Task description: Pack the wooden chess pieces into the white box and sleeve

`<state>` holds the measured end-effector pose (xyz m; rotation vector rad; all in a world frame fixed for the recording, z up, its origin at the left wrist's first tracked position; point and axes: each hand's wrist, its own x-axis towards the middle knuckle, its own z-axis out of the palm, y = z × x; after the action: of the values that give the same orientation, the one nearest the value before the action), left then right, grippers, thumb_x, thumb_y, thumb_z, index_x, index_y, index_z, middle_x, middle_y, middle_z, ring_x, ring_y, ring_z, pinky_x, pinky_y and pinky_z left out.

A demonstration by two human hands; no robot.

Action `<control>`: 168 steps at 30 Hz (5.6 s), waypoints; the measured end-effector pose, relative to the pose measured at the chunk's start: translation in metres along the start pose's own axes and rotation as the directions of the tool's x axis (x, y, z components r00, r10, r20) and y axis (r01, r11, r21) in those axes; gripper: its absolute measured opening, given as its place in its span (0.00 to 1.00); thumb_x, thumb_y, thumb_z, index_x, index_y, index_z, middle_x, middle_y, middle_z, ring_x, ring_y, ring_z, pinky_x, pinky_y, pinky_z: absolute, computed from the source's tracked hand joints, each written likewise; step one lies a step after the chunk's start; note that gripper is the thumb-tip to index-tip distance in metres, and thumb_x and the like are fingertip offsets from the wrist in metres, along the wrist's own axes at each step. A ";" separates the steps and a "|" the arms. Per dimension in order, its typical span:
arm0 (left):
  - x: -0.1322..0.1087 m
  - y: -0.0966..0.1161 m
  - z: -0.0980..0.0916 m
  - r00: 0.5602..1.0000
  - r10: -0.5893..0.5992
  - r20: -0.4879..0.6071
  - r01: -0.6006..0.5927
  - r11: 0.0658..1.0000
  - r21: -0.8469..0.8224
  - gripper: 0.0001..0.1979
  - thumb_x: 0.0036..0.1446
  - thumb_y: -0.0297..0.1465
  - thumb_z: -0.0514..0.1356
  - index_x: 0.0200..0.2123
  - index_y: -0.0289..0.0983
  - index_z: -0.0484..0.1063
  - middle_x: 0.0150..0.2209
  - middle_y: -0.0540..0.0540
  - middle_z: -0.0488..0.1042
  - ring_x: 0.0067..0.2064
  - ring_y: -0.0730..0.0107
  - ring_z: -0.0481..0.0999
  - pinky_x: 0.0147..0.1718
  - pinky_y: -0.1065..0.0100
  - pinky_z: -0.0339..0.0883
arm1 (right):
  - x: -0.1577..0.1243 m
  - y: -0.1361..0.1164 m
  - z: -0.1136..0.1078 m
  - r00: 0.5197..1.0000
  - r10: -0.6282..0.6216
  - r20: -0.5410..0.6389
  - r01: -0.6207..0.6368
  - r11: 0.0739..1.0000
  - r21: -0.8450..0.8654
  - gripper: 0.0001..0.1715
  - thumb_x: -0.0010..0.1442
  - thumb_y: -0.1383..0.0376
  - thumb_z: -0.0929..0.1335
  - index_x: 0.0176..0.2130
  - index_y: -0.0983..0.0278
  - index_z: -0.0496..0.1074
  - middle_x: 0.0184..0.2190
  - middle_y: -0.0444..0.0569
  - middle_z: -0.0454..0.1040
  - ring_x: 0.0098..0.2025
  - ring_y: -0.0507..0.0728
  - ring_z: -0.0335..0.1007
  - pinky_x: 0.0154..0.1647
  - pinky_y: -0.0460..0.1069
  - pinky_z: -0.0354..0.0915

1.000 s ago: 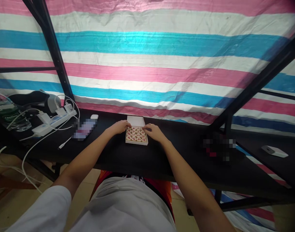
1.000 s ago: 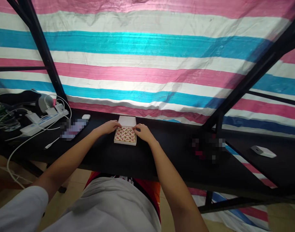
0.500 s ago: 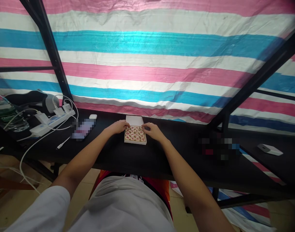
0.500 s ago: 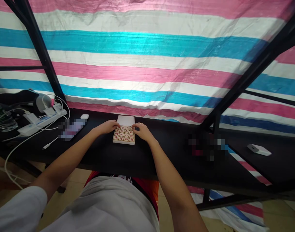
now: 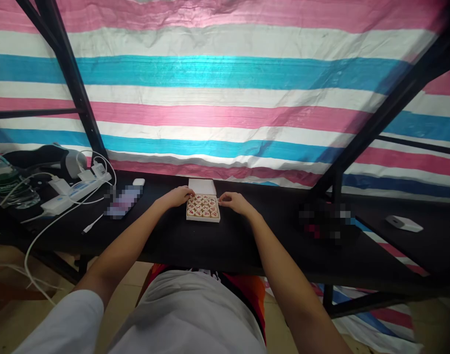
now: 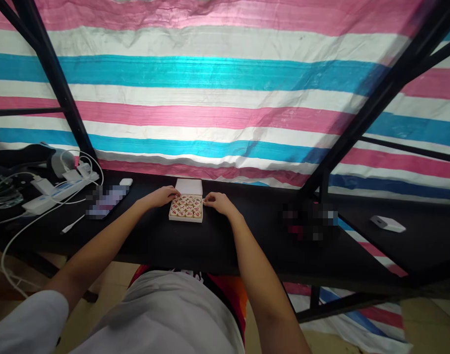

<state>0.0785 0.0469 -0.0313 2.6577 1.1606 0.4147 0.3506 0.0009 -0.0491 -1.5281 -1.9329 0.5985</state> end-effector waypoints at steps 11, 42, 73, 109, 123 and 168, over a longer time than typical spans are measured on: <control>0.001 0.005 -0.002 0.999 0.003 0.036 -0.005 0.999 0.050 0.17 0.58 0.29 0.50 0.46 0.39 0.74 0.45 0.43 0.71 0.44 0.65 0.71 0.46 0.70 0.62 | -0.008 -0.028 0.009 0.984 -0.143 0.102 0.146 0.989 -0.023 0.15 0.50 0.57 0.69 0.36 0.61 0.78 0.32 0.45 0.75 0.32 0.54 0.65 0.37 0.48 0.62; -0.002 0.007 -0.005 0.997 -0.025 0.073 0.017 0.995 0.098 0.16 0.60 0.28 0.50 0.47 0.41 0.72 0.47 0.45 0.70 0.45 0.66 0.72 0.45 0.71 0.62 | -0.009 -0.008 -0.011 0.976 0.193 0.098 -0.189 0.981 -0.048 0.25 0.47 0.46 0.69 0.33 0.65 0.72 0.19 0.45 0.70 0.22 0.51 0.64 0.25 0.46 0.58; -0.003 0.010 -0.007 0.996 -0.029 0.083 0.022 0.997 0.079 0.16 0.60 0.29 0.50 0.47 0.40 0.73 0.45 0.44 0.70 0.42 0.67 0.72 0.43 0.71 0.62 | -0.010 0.018 -0.020 0.908 0.271 0.320 -0.285 0.959 -0.003 0.27 0.38 0.48 0.74 0.31 0.65 0.71 0.24 0.46 0.72 0.25 0.51 0.64 0.23 0.45 0.57; -0.004 0.010 -0.008 0.997 -0.022 0.077 0.017 0.998 0.058 0.15 0.60 0.29 0.50 0.46 0.40 0.73 0.45 0.44 0.70 0.42 0.67 0.72 0.44 0.71 0.62 | -0.022 -0.049 -0.003 0.941 -0.096 0.324 0.074 0.994 0.080 0.17 0.44 0.54 0.71 0.28 0.64 0.73 0.24 0.43 0.68 0.28 0.52 0.61 0.30 0.46 0.57; -0.002 0.006 -0.005 0.997 -0.005 0.076 0.001 0.999 0.052 0.15 0.60 0.30 0.50 0.47 0.40 0.73 0.45 0.44 0.69 0.42 0.67 0.71 0.43 0.71 0.62 | -0.020 -0.027 -0.019 0.945 -0.039 0.325 -0.064 0.952 0.298 0.23 0.41 0.56 0.74 0.37 0.65 0.73 0.28 0.45 0.73 0.31 0.53 0.66 0.32 0.47 0.60; -0.002 0.008 -0.006 0.997 -0.010 0.077 0.005 0.998 0.063 0.16 0.60 0.28 0.50 0.47 0.39 0.72 0.46 0.44 0.70 0.44 0.66 0.72 0.45 0.71 0.61 | -0.019 -0.049 0.010 0.968 -0.194 0.158 0.197 0.980 -0.006 0.19 0.47 0.51 0.71 0.35 0.61 0.77 0.30 0.46 0.67 0.29 0.52 0.62 0.33 0.48 0.61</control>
<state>0.0807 0.0401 -0.0239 2.6954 1.1792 0.2754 0.3121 -0.0294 -0.0272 -1.3162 -2.1847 0.6281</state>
